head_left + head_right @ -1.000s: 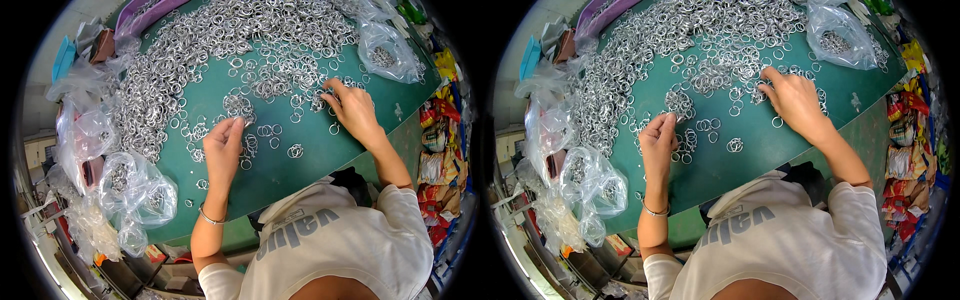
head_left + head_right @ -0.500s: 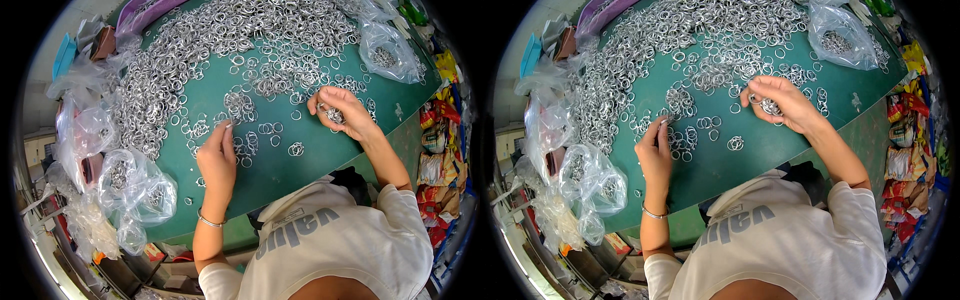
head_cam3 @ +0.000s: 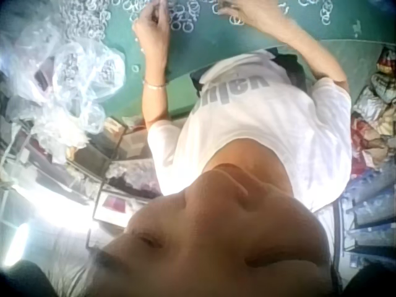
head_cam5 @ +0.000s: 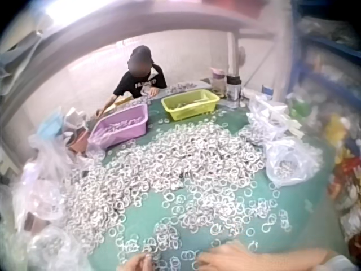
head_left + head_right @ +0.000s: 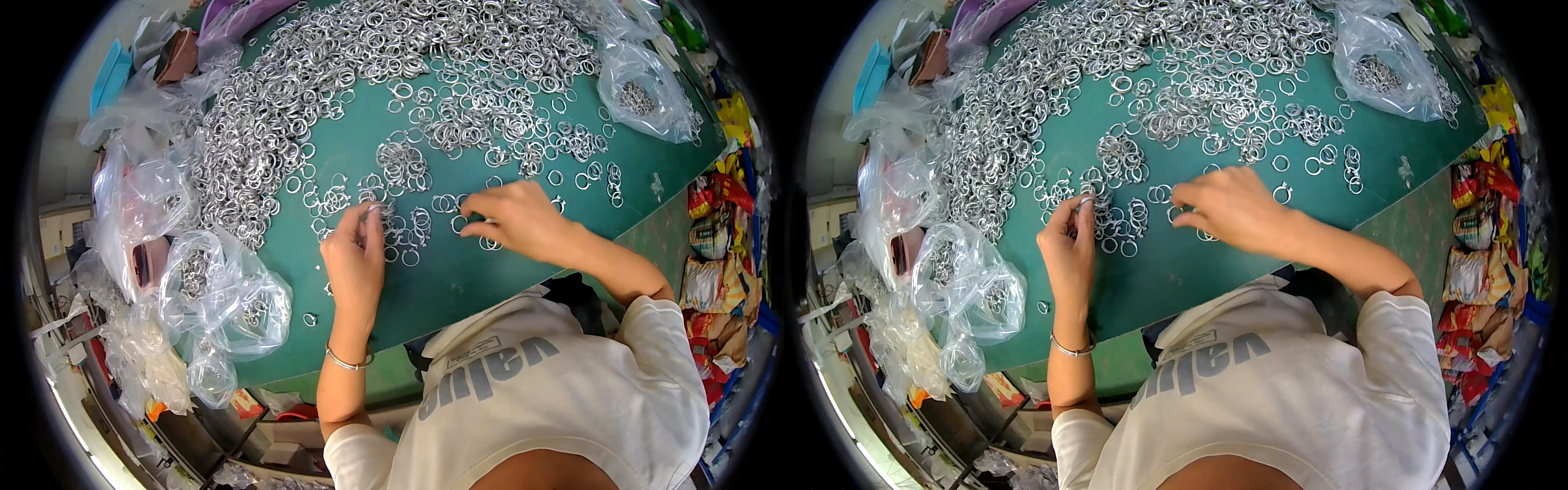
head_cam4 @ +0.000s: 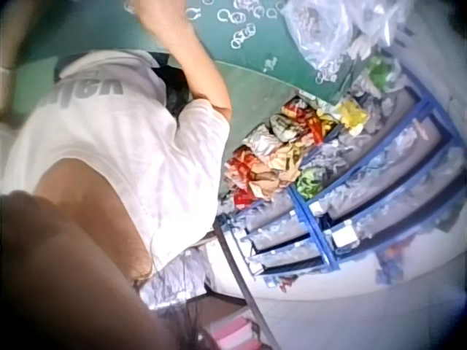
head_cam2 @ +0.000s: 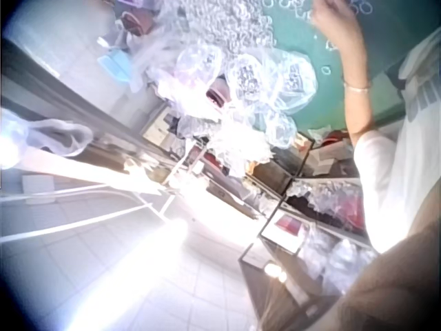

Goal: The person sorts small metal rings on a green table by hand, picking them up from a large pile and moving them into smaller groups or plastic bags.

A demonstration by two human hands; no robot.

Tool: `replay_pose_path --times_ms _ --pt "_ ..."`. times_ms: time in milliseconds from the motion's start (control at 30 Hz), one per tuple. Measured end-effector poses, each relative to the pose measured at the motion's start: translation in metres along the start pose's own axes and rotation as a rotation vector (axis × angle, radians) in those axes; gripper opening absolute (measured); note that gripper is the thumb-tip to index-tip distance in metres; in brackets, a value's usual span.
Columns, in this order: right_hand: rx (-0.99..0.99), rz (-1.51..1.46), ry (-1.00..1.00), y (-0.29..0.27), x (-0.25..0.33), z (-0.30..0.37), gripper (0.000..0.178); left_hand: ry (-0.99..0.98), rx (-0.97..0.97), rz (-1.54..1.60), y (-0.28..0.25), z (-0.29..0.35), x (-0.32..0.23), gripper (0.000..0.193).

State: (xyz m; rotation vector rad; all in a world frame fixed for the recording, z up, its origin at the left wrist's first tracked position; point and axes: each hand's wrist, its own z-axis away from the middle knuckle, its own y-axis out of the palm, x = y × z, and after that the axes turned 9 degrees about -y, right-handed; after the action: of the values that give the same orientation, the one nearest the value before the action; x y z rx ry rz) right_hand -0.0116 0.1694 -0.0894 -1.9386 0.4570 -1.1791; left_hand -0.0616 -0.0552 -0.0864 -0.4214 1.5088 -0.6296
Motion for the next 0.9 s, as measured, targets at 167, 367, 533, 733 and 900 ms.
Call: replay_pose_path --times_ms 167,367,533,733,900 --pt "0.105 0.034 0.014 0.002 0.006 -0.002 0.014 -0.035 -0.041 -0.045 -0.006 0.001 0.006 0.016" --pt "-0.049 -0.756 0.203 -0.009 -0.008 0.001 0.010 0.016 0.069 -0.015 0.001 0.014 -0.010 0.018" --pt "-0.080 -1.745 0.452 -0.024 -0.005 -0.005 0.025 0.220 0.152 -0.260 0.025 0.015 -0.022 0.022" --pt "-0.134 -1.403 0.580 -0.023 -0.007 -0.022 0.025 0.328 0.066 -0.364 0.039 0.011 -0.013 0.016" --pt "-0.106 -0.837 0.503 -0.022 -0.007 -0.031 0.014 0.243 0.095 -0.230 0.035 0.013 -0.011 0.013"
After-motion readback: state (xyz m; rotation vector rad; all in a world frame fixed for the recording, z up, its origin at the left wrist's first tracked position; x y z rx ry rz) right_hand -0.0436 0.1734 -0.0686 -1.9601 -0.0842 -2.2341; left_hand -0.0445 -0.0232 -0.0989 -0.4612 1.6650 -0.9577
